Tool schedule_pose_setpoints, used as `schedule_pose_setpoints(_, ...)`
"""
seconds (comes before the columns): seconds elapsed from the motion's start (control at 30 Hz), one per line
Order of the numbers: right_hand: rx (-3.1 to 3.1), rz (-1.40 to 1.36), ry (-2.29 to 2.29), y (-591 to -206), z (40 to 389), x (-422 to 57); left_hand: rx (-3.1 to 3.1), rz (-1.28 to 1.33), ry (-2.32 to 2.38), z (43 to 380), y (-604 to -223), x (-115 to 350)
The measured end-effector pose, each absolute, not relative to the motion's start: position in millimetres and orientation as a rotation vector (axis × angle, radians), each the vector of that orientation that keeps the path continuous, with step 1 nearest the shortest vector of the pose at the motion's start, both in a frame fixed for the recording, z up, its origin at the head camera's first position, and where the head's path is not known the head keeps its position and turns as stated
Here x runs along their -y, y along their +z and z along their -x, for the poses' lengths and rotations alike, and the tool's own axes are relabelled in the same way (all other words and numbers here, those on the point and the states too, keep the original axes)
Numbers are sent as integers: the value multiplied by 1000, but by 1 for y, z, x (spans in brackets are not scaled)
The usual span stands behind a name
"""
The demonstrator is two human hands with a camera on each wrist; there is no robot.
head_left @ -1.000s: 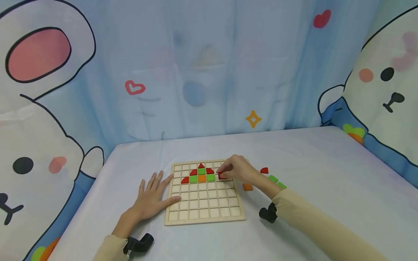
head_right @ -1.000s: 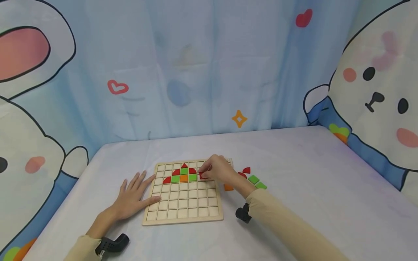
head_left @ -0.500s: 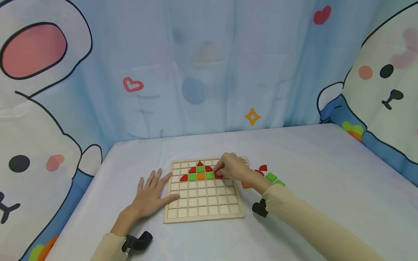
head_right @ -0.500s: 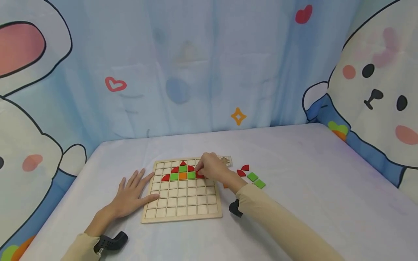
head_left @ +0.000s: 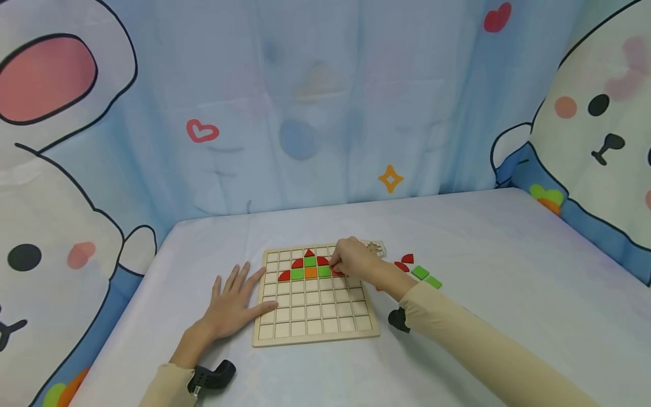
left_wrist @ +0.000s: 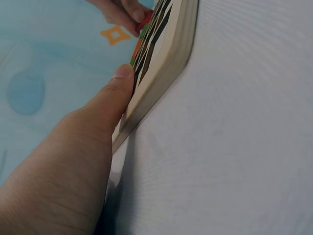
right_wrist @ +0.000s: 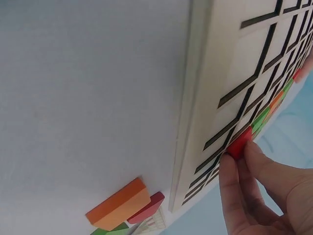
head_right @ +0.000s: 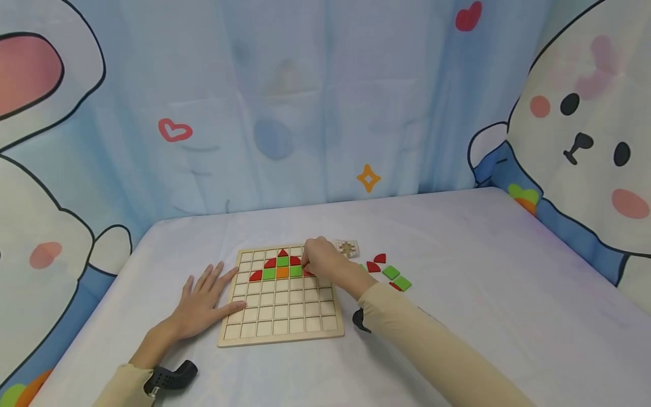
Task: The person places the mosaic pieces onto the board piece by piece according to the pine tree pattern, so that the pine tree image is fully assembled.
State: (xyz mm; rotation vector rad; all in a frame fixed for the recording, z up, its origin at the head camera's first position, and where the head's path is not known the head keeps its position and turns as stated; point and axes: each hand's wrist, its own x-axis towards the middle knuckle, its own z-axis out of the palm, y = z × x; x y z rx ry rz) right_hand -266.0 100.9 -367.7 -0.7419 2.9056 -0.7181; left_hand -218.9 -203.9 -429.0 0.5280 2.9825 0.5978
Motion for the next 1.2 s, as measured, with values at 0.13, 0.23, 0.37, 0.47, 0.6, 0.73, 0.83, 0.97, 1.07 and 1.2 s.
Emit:
schedule_pose_setpoints(0.13, -2904, 765, -671, -367, 266, -100, -2984, -533, 599, 219, -429, 204)
schedule_pose_setpoints(0.23, -2914, 766, -623, -366, 266, -97, -2992, -539, 607, 218, -429, 204)
schedule_pose_setpoints(0.37, -2930, 787, -553, -366, 267, -93, -2995, -527, 611, 217, -429, 205)
schedule_pose_setpoints(0.47, -2932, 792, -529, -365, 266, -90, -2990, -509, 604, 217, -429, 206)
schedule_pose_setpoints(0.6, -2943, 803, -531, -367, 265, -90, -2994, -518, 613, 217, -429, 206)
schedule_pose_setpoints(0.73, -2942, 839, -596, -369, 265, -96, -3012, -551, 638, 218, -430, 204)
schedule_pose_setpoints(0.83, -2894, 856, -692, -370, 268, -106, -3015, -551, 642, 218, -431, 203)
schedule_pose_setpoints(0.97, -2784, 885, -814, -370, 271, -125, -3021, -548, 659, 218, -430, 203)
schedule_pose_setpoints(1.07, -2696, 907, -893, -370, 272, -140, -3036, -558, 670, 218, -430, 202)
schedule_pose_setpoints(1.2, -2645, 898, -943, -369, 269, -156, -3025, -550, 663, 218, -429, 203)
